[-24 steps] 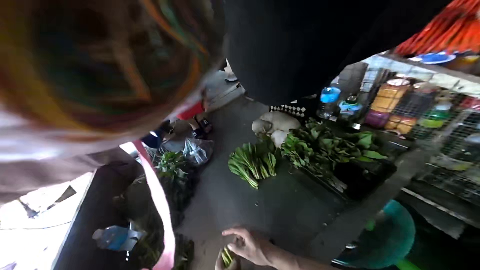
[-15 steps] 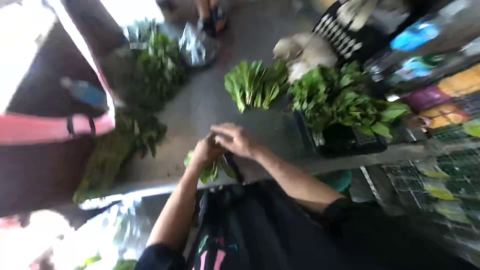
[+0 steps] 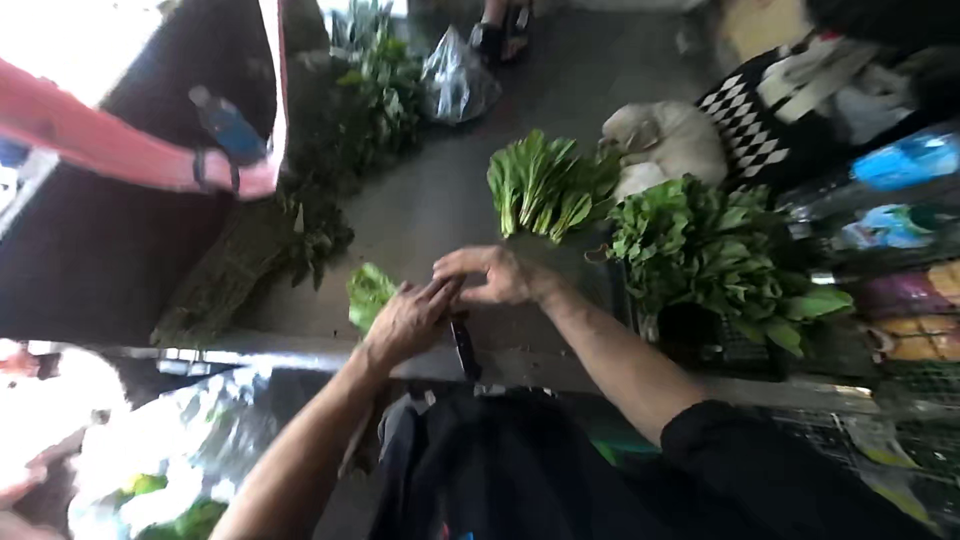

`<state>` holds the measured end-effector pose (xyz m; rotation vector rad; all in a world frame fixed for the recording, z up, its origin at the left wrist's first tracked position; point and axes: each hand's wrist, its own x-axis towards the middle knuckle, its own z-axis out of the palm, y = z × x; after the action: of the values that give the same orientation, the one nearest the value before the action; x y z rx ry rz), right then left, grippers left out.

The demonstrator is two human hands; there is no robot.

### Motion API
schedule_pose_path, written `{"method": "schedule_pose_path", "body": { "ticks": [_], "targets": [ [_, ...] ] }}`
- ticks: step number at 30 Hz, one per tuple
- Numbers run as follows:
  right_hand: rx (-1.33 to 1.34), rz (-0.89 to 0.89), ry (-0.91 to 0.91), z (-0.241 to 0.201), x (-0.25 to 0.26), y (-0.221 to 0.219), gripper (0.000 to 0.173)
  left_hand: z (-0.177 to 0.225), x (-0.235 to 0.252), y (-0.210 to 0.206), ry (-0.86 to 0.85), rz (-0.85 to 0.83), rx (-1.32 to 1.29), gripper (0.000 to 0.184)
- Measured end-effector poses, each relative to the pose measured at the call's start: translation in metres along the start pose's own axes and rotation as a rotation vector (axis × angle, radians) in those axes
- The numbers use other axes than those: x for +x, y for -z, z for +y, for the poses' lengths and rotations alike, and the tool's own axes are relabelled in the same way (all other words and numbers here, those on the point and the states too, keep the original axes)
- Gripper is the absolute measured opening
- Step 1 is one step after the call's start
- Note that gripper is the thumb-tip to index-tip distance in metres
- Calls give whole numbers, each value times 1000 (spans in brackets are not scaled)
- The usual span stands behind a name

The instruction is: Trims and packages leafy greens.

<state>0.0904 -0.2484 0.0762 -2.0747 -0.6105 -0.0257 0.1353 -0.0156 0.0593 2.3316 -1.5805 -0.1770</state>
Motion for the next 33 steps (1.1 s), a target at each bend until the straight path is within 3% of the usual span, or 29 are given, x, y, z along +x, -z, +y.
{"method": "schedule_pose_path", "body": {
  "ticks": [4, 6, 8, 11, 16, 20, 25, 28, 29, 31, 33],
  "targets": [
    [72, 151, -168, -5, 2, -29, 34, -8, -5, 10, 69, 4, -136, 64],
    [221, 270, -302, -5, 7, -49, 45, -14, -18, 5, 168, 39, -309, 74],
    [416, 497, -398, -3, 9, -71, 54, -27, -33, -3, 263, 140, -476, 75],
    [468, 815, -614, -11, 6, -107, 33, -45, -57, -8, 326, 285, -608, 78],
    [213, 761, -909, -19, -10, -147, 37, -81, -87, -2, 314, 237, -659, 80],
    [113, 987, -1050, -24, -28, -132, 34, -98, -111, 5, 296, 149, -688, 73],
    [-31, 1279, -1147, -47, -62, -97, 44, -114, -139, 5, 254, 131, -739, 67],
    [-49, 1239, -1219, -29, -85, -81, 40, -114, -137, -2, 266, 150, -769, 69],
    [1, 1135, -1284, -15, -95, -81, 45, -109, -136, -2, 280, 147, -775, 70],
    [88, 887, -1397, 3, -106, -91, 72, -99, -130, -3, 278, 139, -773, 73],
    [78, 763, -1330, 2, -96, -101, 76, -88, -118, -5, 247, 162, -782, 75]
  ]
}}
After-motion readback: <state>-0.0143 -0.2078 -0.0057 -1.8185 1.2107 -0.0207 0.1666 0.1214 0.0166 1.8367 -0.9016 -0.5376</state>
